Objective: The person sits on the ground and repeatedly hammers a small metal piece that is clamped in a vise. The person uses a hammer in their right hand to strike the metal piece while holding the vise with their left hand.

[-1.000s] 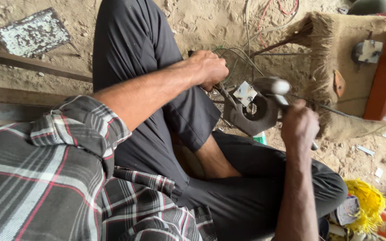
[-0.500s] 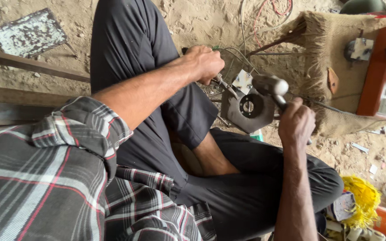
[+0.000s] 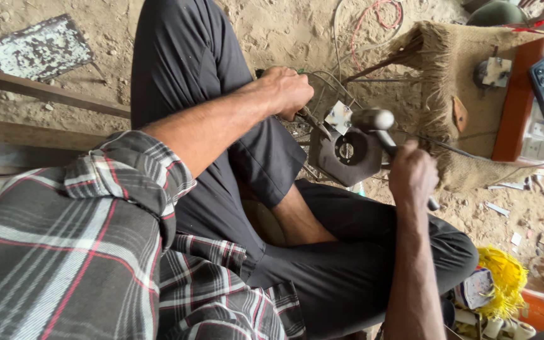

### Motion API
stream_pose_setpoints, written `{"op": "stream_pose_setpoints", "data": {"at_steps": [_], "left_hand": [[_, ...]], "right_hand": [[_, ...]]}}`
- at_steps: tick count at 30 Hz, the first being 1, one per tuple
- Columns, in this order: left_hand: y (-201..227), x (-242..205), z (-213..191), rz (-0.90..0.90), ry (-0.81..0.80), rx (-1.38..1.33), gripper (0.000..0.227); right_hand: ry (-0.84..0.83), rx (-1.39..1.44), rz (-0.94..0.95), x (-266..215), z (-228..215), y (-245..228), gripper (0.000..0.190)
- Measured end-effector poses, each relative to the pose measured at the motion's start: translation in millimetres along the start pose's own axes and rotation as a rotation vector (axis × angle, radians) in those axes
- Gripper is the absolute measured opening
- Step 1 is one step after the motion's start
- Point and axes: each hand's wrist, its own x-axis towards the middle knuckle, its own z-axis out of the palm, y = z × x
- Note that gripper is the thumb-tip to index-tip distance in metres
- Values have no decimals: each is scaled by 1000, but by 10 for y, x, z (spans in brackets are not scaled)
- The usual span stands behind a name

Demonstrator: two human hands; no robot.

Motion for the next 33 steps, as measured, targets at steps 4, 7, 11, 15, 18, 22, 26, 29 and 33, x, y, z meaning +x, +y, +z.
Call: {"op": "stream_pose_setpoints", "data": {"at_steps": [4, 7, 11, 15, 18, 22, 26, 29, 33], "left_hand": [[39, -39, -52, -7, -45, 4, 8], [46, -47, -41, 30, -46, -12, 14], [62, 37, -43, 35, -111, -20, 23], [37, 43, 34, 47, -97, 9, 19], [56, 96, 63, 59, -82, -25, 11], [44, 98, 76, 51, -65, -26, 3], [75, 88, 38, 79, -33, -34, 15], [59, -12, -25, 78, -47, -20, 16], [139, -10, -96, 89, -65, -11, 10]], "right_hand": [[126, -102, -131, -20, -76, 6, 55], [-16, 57, 70, 12, -6, 103, 58], [478, -162, -544, 50, 113, 284, 59], [244, -148, -384, -16, 247, 207, 58], [41, 3, -146, 15, 125, 119, 62], [129, 101, -127, -6, -36, 34, 64], [445, -33, -456, -60, -50, 67, 65], [326, -29, -392, -85, 14, -28, 62], [42, -60, -137, -81, -119, -22, 63]]}}
